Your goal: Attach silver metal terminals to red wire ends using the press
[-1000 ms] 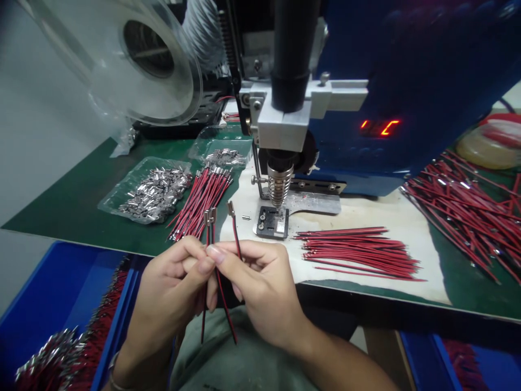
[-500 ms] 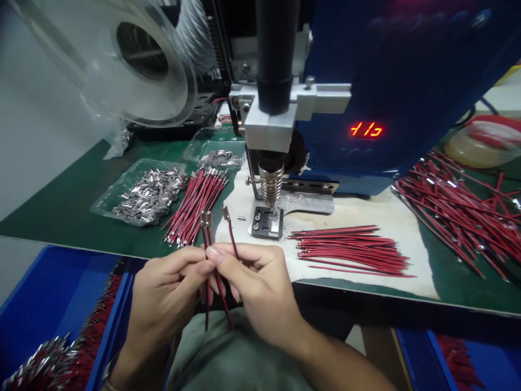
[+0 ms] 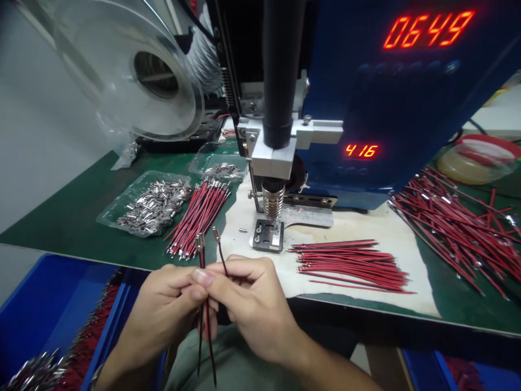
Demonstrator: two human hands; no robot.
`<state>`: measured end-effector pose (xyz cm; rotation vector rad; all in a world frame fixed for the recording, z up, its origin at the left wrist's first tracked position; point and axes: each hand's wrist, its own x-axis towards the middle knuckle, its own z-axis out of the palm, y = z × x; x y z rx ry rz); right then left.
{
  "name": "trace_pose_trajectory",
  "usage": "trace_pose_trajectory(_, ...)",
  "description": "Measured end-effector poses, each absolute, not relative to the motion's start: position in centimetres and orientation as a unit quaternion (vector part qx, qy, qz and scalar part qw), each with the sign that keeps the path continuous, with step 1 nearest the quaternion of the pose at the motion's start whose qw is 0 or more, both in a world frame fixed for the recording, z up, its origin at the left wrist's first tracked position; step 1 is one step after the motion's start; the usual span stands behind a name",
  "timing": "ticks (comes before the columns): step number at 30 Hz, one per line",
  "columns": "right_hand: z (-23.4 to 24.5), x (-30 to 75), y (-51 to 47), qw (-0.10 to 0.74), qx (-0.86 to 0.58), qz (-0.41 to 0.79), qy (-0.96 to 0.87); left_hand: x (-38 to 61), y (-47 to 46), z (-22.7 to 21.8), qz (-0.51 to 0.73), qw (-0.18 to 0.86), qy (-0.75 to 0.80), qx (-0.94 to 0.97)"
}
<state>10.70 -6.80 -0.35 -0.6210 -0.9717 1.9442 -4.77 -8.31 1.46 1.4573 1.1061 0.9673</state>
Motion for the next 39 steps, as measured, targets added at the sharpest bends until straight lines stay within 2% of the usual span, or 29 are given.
trace_pose_trajectory(2, -0.5, 10.7, -7.0, 0.434, -0.246, 0.777, -0.383, -5.1, -8.1, 1.6, 0.379, 0.525, 0.45, 0.614)
trace_pose_trajectory(4, -0.6, 10.8, -7.2, 0.453, -0.261, 0.762, -0.383, -5.9, -7.8, 2.1, 0.378, 0.477, 0.453, 0.652)
trace_pose_trajectory(6, -0.6, 10.9, -7.4, 0.472, -0.28, 0.746, -0.377, -7.0, -7.1, 2.8, 0.384, 0.363, 0.479, 0.702)
trace_pose_trajectory(9, -0.5, 10.9, -7.6, 0.484, -0.291, 0.741, -0.362, -8.3, -5.4, 4.3, 0.342, 0.134, 0.564, 0.74)
trace_pose_trajectory(11, -0.3, 10.8, -7.7, 0.482, -0.294, 0.744, -0.357, -8.6, -3.8, 5.1, 0.27, 0.016, 0.612, 0.744)
trace_pose_trajectory(14, -0.3, 10.8, -7.8, 0.472, -0.3, 0.748, -0.358, -8.5, -1.6, 5.8, 0.125, -0.083, 0.676, 0.722)
trace_pose_trajectory(19, -0.6, 11.0, -7.9, 0.468, -0.304, 0.748, -0.359, -7.7, 0.3, 6.0, -0.042, -0.105, 0.699, 0.706)
trace_pose_trajectory(30, -0.8, 11.4, -7.7, 0.451, -0.309, 0.757, -0.358, -7.4, 1.7, 6.3, -0.121, -0.085, 0.692, 0.707)
trace_pose_trajectory(35, -0.6, 11.4, -7.6, 0.467, -0.316, 0.741, -0.364, -8.2, 1.4, 6.5, -0.093, -0.096, 0.705, 0.697)
trace_pose_trajectory(37, -0.1, 11.3, -7.6, 0.494, -0.325, 0.708, -0.385, -8.6, 0.4, 6.6, -0.034, -0.108, 0.719, 0.686)
trace_pose_trajectory(39, 0.4, 11.2, -7.5, 0.528, -0.343, 0.648, -0.428, -8.7, -1.2, 6.5, 0.079, -0.084, 0.7, 0.705)
